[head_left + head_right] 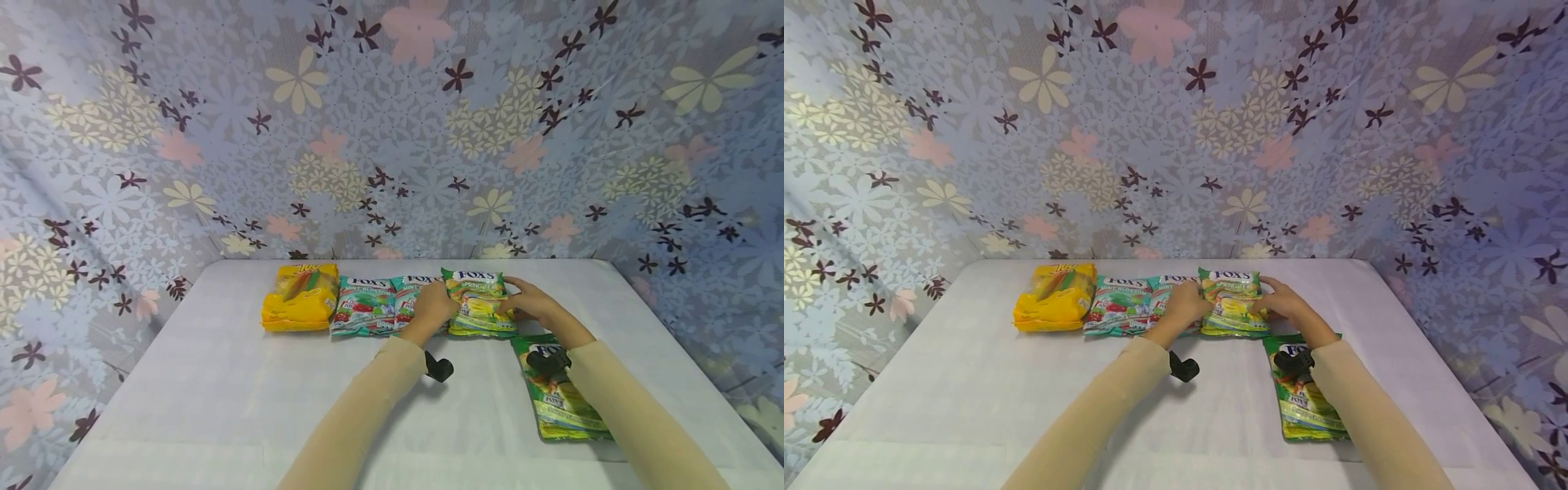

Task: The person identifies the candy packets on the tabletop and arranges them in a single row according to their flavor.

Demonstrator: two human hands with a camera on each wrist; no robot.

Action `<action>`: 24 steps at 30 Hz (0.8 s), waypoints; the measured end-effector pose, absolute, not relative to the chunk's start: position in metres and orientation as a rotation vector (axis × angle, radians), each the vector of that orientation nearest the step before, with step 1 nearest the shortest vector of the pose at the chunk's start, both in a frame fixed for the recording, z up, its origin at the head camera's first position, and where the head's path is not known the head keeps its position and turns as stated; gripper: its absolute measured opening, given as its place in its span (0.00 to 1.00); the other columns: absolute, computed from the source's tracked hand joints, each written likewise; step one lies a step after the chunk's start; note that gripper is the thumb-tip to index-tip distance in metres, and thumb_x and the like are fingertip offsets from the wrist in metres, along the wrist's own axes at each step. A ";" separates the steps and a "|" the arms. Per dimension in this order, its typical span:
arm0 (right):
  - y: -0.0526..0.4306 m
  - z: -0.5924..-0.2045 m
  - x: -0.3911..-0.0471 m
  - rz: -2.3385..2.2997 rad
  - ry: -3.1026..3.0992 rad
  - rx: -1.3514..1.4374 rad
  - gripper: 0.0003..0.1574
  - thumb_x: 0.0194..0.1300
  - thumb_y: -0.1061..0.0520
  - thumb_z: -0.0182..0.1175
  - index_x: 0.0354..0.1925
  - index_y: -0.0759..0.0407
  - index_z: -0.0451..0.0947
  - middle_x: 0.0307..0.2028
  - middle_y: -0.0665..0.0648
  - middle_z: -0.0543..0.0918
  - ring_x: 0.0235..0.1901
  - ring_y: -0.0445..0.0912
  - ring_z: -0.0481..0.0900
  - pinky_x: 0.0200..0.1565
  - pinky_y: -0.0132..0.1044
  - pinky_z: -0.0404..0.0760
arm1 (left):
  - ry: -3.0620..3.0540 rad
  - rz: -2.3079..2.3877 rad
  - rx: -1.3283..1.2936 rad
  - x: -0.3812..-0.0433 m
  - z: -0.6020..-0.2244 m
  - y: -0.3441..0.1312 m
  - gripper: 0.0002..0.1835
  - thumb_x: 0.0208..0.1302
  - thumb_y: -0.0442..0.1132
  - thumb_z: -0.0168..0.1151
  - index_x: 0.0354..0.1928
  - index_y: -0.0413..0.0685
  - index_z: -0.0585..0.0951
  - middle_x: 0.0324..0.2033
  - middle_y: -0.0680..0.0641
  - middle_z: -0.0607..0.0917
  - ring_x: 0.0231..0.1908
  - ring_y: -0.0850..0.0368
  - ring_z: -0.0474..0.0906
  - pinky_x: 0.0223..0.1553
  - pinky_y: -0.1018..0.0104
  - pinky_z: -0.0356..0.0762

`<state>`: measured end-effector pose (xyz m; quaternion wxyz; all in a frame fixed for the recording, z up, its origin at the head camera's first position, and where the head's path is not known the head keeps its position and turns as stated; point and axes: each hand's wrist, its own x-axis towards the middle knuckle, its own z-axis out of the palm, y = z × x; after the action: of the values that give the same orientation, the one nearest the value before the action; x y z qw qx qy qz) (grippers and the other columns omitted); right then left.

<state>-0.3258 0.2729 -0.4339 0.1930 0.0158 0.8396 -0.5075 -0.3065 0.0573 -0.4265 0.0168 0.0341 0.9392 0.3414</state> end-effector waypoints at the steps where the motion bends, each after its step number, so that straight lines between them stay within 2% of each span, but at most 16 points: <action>1: 0.273 -0.434 -0.326 -1.425 2.356 0.055 0.64 0.59 0.59 0.65 0.76 0.60 0.32 0.68 0.78 0.53 0.51 0.57 0.73 0.55 0.53 0.72 | 2.911 1.064 0.100 -0.307 -0.427 0.057 0.26 0.60 0.37 0.66 0.11 0.52 0.61 0.07 0.54 0.57 0.09 0.61 0.52 0.11 0.68 0.51; 4: 0.272 -0.434 -0.325 -1.412 2.365 0.076 0.62 0.59 0.58 0.65 0.76 0.62 0.35 0.70 0.77 0.48 0.59 0.62 0.67 0.56 0.52 0.72 | 2.886 1.073 0.085 -0.307 -0.426 0.057 0.28 0.60 0.36 0.65 0.10 0.53 0.58 0.07 0.54 0.55 0.09 0.61 0.50 0.11 0.68 0.50; 7: 0.271 -0.434 -0.325 -1.392 2.382 0.111 0.59 0.58 0.58 0.65 0.75 0.66 0.39 0.71 0.76 0.48 0.65 0.65 0.60 0.58 0.52 0.71 | 2.856 1.101 0.090 -0.307 -0.425 0.057 0.28 0.60 0.35 0.64 0.10 0.52 0.59 0.06 0.54 0.55 0.08 0.61 0.51 0.11 0.68 0.51; 11: 0.270 -0.433 -0.321 -1.375 2.410 0.128 0.57 0.58 0.58 0.64 0.73 0.71 0.42 0.68 0.75 0.56 0.62 0.63 0.63 0.56 0.49 0.73 | 2.829 1.147 0.133 -0.306 -0.424 0.054 0.27 0.61 0.34 0.63 0.09 0.52 0.60 0.05 0.54 0.58 0.08 0.61 0.53 0.10 0.69 0.52; 15: 0.269 -0.429 -0.315 -1.398 2.430 0.118 0.55 0.60 0.58 0.64 0.73 0.72 0.43 0.65 0.75 0.60 0.55 0.61 0.69 0.46 0.44 0.78 | 2.778 1.232 0.201 -0.303 -0.426 0.050 0.26 0.62 0.33 0.60 0.09 0.49 0.62 0.04 0.52 0.62 0.07 0.61 0.56 0.10 0.69 0.53; 16: 0.269 -0.428 -0.313 -1.405 2.429 0.112 0.54 0.61 0.57 0.64 0.73 0.71 0.43 0.65 0.75 0.60 0.55 0.61 0.70 0.46 0.44 0.78 | 2.763 1.262 0.218 -0.302 -0.427 0.048 0.22 0.63 0.33 0.60 0.11 0.46 0.68 0.05 0.52 0.65 0.07 0.61 0.58 0.10 0.70 0.54; 18: 0.269 -0.426 -0.311 -1.420 2.426 0.108 0.53 0.63 0.57 0.63 0.73 0.71 0.43 0.66 0.76 0.58 0.56 0.63 0.70 0.48 0.45 0.78 | 2.712 1.335 0.223 -0.299 -0.427 0.046 0.12 0.64 0.35 0.59 0.23 0.39 0.79 0.09 0.48 0.73 0.09 0.59 0.66 0.11 0.70 0.62; 19: 0.269 -0.425 -0.310 -1.426 2.424 0.102 0.53 0.63 0.57 0.63 0.74 0.71 0.43 0.66 0.76 0.58 0.57 0.63 0.69 0.50 0.46 0.78 | 2.689 1.380 0.219 -0.297 -0.425 0.045 0.08 0.65 0.35 0.59 0.32 0.36 0.82 0.14 0.47 0.78 0.11 0.57 0.72 0.12 0.69 0.67; 20: 0.268 -0.423 -0.308 -1.431 2.423 0.093 0.53 0.64 0.57 0.62 0.74 0.71 0.43 0.66 0.77 0.58 0.58 0.64 0.69 0.52 0.47 0.77 | 2.668 1.418 0.219 -0.295 -0.424 0.043 0.10 0.66 0.36 0.59 0.42 0.35 0.82 0.18 0.46 0.81 0.14 0.54 0.76 0.14 0.68 0.69; 22: 0.269 -0.419 -0.305 -1.427 2.429 0.066 0.52 0.65 0.57 0.61 0.73 0.71 0.42 0.66 0.77 0.57 0.60 0.65 0.67 0.56 0.51 0.73 | 2.644 1.477 0.231 -0.292 -0.420 0.041 0.20 0.67 0.38 0.60 0.59 0.37 0.77 0.28 0.45 0.84 0.20 0.51 0.80 0.17 0.68 0.72; 24: 0.269 -0.415 -0.301 -1.433 2.436 0.048 0.52 0.65 0.57 0.61 0.73 0.71 0.42 0.66 0.77 0.57 0.61 0.65 0.66 0.58 0.53 0.71 | 2.619 1.529 0.244 -0.287 -0.415 0.040 0.22 0.67 0.39 0.61 0.61 0.39 0.75 0.31 0.46 0.84 0.21 0.51 0.79 0.18 0.67 0.71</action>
<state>-0.3014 0.2694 -0.4153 0.1569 0.0168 0.8511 -0.5007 -0.2866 0.0405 -0.4146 0.0496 0.0800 0.8598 0.5019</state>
